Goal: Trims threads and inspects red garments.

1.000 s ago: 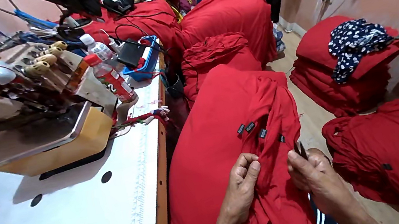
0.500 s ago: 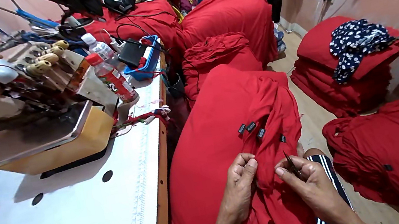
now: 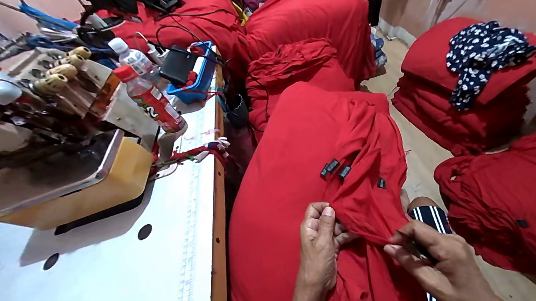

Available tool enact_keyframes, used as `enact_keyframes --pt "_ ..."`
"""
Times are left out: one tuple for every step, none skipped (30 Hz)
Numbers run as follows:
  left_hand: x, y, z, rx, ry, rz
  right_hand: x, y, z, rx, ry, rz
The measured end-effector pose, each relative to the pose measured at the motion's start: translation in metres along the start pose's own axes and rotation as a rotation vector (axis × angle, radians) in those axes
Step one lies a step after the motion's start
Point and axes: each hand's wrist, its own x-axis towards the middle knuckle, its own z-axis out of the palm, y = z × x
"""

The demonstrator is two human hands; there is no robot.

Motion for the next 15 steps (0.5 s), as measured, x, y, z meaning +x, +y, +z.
enact_keyframes --pt "0.0 0.001 0.002 -0.009 0.016 -0.011 -0.002 -0.001 -0.001 -0.027 0.018 -0.027" --pt "0.0 0.002 0.003 -0.023 0.026 -0.029 -0.003 -0.002 -0.001 -0.055 0.024 -0.05" --pt "0.0 0.003 0.003 -0.036 0.031 -0.047 -0.005 -0.002 0.0 -0.091 0.022 -0.072" --pt "0.0 0.004 0.003 -0.049 0.033 -0.061 -0.007 -0.001 0.004 -0.13 0.014 -0.098" --pt "0.0 0.004 0.003 -0.06 0.031 -0.069 -0.009 -0.001 0.009 -0.183 0.01 -0.132" --pt "0.001 0.005 0.002 -0.068 0.032 -0.078 -0.012 -0.001 0.015 -0.237 0.012 -0.174" --pt "0.001 0.005 0.002 -0.074 0.033 -0.09 -0.013 -0.001 0.021 -0.294 0.021 -0.219" --pt "0.001 0.006 0.002 -0.082 0.035 -0.105 -0.014 -0.002 0.026 -0.349 0.039 -0.258" --pt "0.001 0.007 0.002 -0.092 0.038 -0.12 -0.014 -0.002 0.028 -0.395 0.056 -0.287" --pt "0.001 0.007 0.002 -0.102 0.042 -0.133 -0.014 -0.001 0.029 -0.421 0.064 -0.302" --pt "0.001 0.008 0.002 -0.109 0.044 -0.145 -0.014 -0.001 0.028 -0.428 0.064 -0.306" --pt "0.001 0.008 0.002 -0.116 0.045 -0.152 -0.013 0.0 0.027 -0.429 0.063 -0.303" --pt "0.001 0.009 0.002 -0.12 0.043 -0.158 -0.014 0.001 0.027 -0.426 0.062 -0.299" --pt "0.001 0.009 0.002 -0.121 0.041 -0.162 -0.014 0.003 0.027 -0.421 0.064 -0.295" --pt "0.001 0.009 0.002 -0.12 0.038 -0.164 -0.014 0.004 0.027 -0.412 0.064 -0.29"
